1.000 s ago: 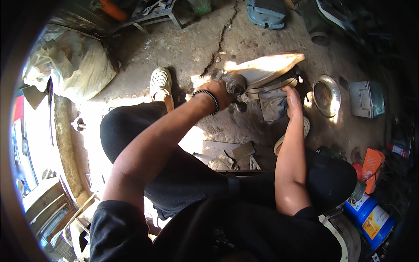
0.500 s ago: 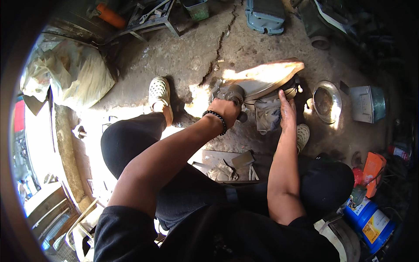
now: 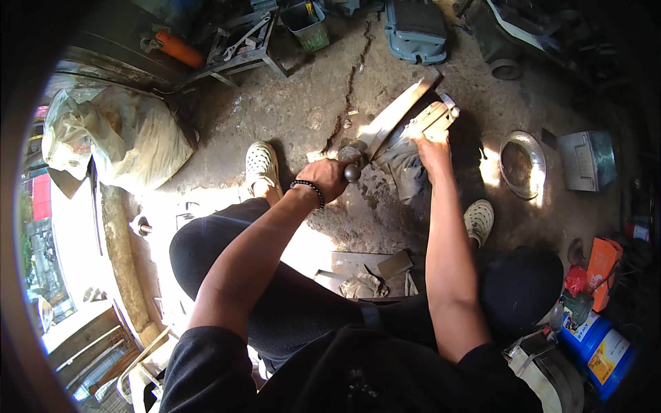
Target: The person cleans a circular metal part with a cloth, wiping its surface and edges. They then handle a smaller metal component, wiping it with the cloth as well. The person continues to wipe the circular part and other small metal pieces in a workshop setting.
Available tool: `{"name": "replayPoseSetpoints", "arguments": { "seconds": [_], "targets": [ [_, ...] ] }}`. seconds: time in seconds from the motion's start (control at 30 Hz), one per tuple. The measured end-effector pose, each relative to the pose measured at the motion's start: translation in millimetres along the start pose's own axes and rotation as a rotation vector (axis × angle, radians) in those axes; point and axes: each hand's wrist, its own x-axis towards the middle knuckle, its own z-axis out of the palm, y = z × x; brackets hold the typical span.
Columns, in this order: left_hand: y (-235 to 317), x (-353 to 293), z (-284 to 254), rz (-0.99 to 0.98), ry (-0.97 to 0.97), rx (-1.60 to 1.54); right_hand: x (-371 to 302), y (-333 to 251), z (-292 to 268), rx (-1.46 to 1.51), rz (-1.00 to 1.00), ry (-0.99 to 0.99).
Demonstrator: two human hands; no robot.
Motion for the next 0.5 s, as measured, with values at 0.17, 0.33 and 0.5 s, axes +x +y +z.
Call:
{"name": "replayPoseSetpoints", "arguments": {
  "seconds": [0.17, 0.33, 0.5],
  "targets": [
    [13.8, 3.7, 15.3, 0.045, 0.085, -0.088, 22.7, 0.9, -9.1, -0.304, -0.088, -0.045],
    [-21.7, 19.4, 63.6, 0.004, 0.256, -0.289, 29.1, 16.4, 7.6, -0.324, -0.172, -0.064],
    [-0.9, 14.4, 33.8, 0.066, 0.278, -0.305, 55.0, 36.1, 5.7, -0.647, -0.237, -0.145]
  ]
}}
